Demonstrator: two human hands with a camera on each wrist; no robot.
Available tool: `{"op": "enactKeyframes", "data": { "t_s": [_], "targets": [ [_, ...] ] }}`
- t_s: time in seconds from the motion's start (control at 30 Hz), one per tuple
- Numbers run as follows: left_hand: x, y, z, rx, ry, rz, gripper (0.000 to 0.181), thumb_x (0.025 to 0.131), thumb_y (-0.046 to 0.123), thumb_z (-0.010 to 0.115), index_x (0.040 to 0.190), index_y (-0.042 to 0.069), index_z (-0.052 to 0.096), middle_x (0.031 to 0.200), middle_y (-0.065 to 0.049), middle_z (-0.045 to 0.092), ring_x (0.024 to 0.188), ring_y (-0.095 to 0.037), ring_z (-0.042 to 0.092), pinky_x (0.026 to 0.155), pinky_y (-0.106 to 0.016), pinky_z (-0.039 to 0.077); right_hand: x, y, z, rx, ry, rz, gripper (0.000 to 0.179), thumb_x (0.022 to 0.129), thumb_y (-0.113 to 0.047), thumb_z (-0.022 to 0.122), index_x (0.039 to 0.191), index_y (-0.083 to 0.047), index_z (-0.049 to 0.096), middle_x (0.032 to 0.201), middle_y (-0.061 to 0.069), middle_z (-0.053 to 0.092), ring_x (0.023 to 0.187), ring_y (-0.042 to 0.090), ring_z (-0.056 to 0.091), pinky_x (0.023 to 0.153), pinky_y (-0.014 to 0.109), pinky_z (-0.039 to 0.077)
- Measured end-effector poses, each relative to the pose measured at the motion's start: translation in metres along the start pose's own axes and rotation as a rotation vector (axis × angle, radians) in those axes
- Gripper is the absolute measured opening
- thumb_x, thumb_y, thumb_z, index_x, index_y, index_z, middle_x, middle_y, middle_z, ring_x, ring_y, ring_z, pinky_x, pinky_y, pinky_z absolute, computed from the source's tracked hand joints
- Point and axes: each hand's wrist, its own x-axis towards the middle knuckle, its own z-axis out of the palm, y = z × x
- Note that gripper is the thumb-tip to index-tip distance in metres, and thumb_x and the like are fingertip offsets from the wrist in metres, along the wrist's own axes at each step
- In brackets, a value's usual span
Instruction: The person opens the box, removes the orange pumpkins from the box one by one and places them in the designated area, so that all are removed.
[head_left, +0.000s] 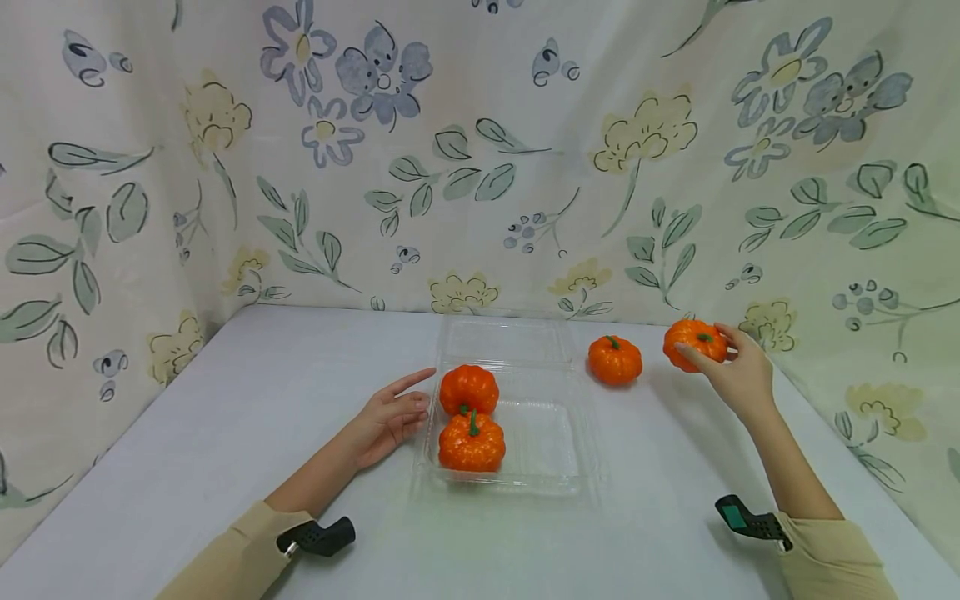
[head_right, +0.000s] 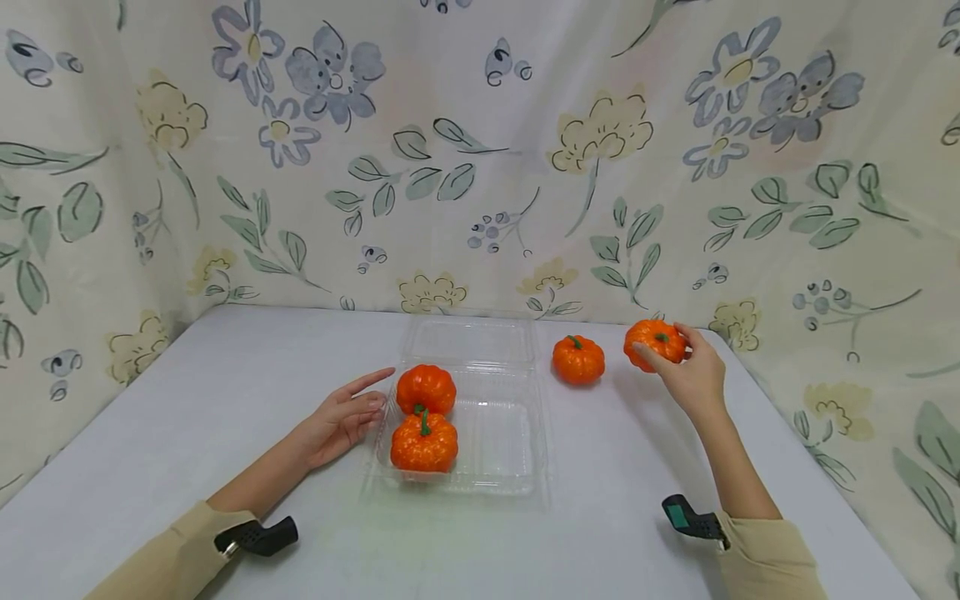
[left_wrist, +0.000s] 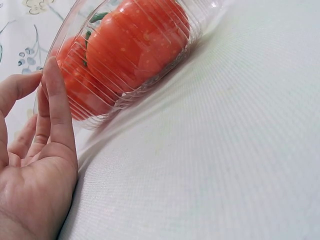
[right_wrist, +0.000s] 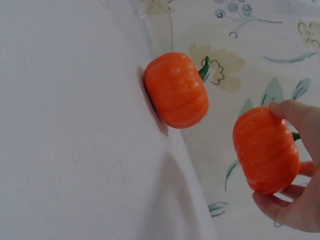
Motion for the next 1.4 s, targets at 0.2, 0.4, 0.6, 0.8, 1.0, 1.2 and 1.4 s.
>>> {"op": "enactKeyframes", "data": {
  "t_s": [0.2, 0.4, 0.6, 0.8, 1.0, 1.2, 1.4],
  "targets": [
    [0.000, 0.000, 0.000, 0.007, 0.001, 0.000, 0.061, 0.106, -0.005, 0.048, 0.164, 0.004, 0.030, 0.105, -0.001, 0.062, 0.086, -0.008, 0.069, 0.084, -0.019, 0.060, 0.002, 0.006, 0.002, -0.008, 0.003, 0.016, 0.080, 0.102, -0.042, 0.069, 0.157, 0.007, 0.039, 0.152, 0.037, 0.043, 0.129, 0.053, 0.045, 0.068, 0.009, 0.037],
    [0.000, 0.000, 0.000, 0.005, 0.003, -0.002, 0.061, 0.107, -0.005, 0.048, 0.164, 0.005, 0.030, 0.105, -0.001, 0.062, 0.086, -0.007, 0.068, 0.084, -0.018, 0.060, 0.002, 0.010, 0.002, -0.002, -0.013, 0.036, 0.082, 0.101, -0.044, 0.069, 0.157, 0.007, 0.038, 0.152, 0.037, 0.044, 0.128, 0.053, 0.047, 0.064, 0.004, 0.035],
    [0.000, -0.001, -0.001, 0.005, -0.002, 0.003, 0.061, 0.107, -0.005, 0.047, 0.164, 0.004, 0.031, 0.105, -0.001, 0.062, 0.086, -0.007, 0.069, 0.084, -0.018, 0.060, 0.002, 0.013, 0.004, -0.029, -0.028, 0.053, 0.082, 0.102, -0.045, 0.067, 0.157, 0.007, 0.039, 0.152, 0.037, 0.043, 0.128, 0.053, 0.046, 0.081, 0.030, 0.055],
    [0.000, -0.001, -0.001, -0.003, -0.012, 0.004, 0.060, 0.107, -0.004, 0.047, 0.164, 0.005, 0.031, 0.106, 0.000, 0.062, 0.086, -0.008, 0.068, 0.085, -0.019, 0.060, 0.003, 0.019, 0.007, -0.033, -0.042, 0.054, 0.082, 0.102, -0.046, 0.066, 0.156, 0.009, 0.038, 0.153, 0.038, 0.041, 0.130, 0.054, 0.045, 0.103, 0.063, 0.053],
    [0.000, -0.001, -0.001, 0.004, -0.008, 0.001, 0.061, 0.107, -0.004, 0.047, 0.165, 0.005, 0.029, 0.106, -0.001, 0.062, 0.086, -0.007, 0.068, 0.085, -0.019, 0.060, 0.004, 0.027, 0.009, -0.023, -0.067, 0.073, 0.084, 0.103, -0.047, 0.065, 0.157, 0.009, 0.036, 0.156, 0.039, 0.037, 0.133, 0.055, 0.042, 0.106, 0.065, 0.050],
    [0.000, 0.000, 0.000, 0.000, -0.005, 0.000, 0.061, 0.107, -0.005, 0.047, 0.165, 0.004, 0.029, 0.106, -0.001, 0.062, 0.086, -0.007, 0.068, 0.085, -0.019, 0.060, 0.005, 0.032, 0.009, -0.016, -0.093, 0.093, 0.086, 0.102, -0.048, 0.064, 0.158, 0.009, 0.034, 0.157, 0.040, 0.036, 0.134, 0.055, 0.040, 0.110, 0.067, 0.046],
    [0.000, 0.000, 0.001, -0.007, -0.006, 0.002, 0.061, 0.107, -0.005, 0.047, 0.164, 0.003, 0.028, 0.105, -0.001, 0.063, 0.085, -0.008, 0.068, 0.084, -0.018, 0.060, 0.005, 0.036, 0.009, -0.020, -0.117, 0.103, 0.087, 0.101, -0.050, 0.065, 0.157, 0.010, 0.035, 0.156, 0.040, 0.036, 0.136, 0.056, 0.040, 0.111, 0.068, 0.044]
  ]
}}
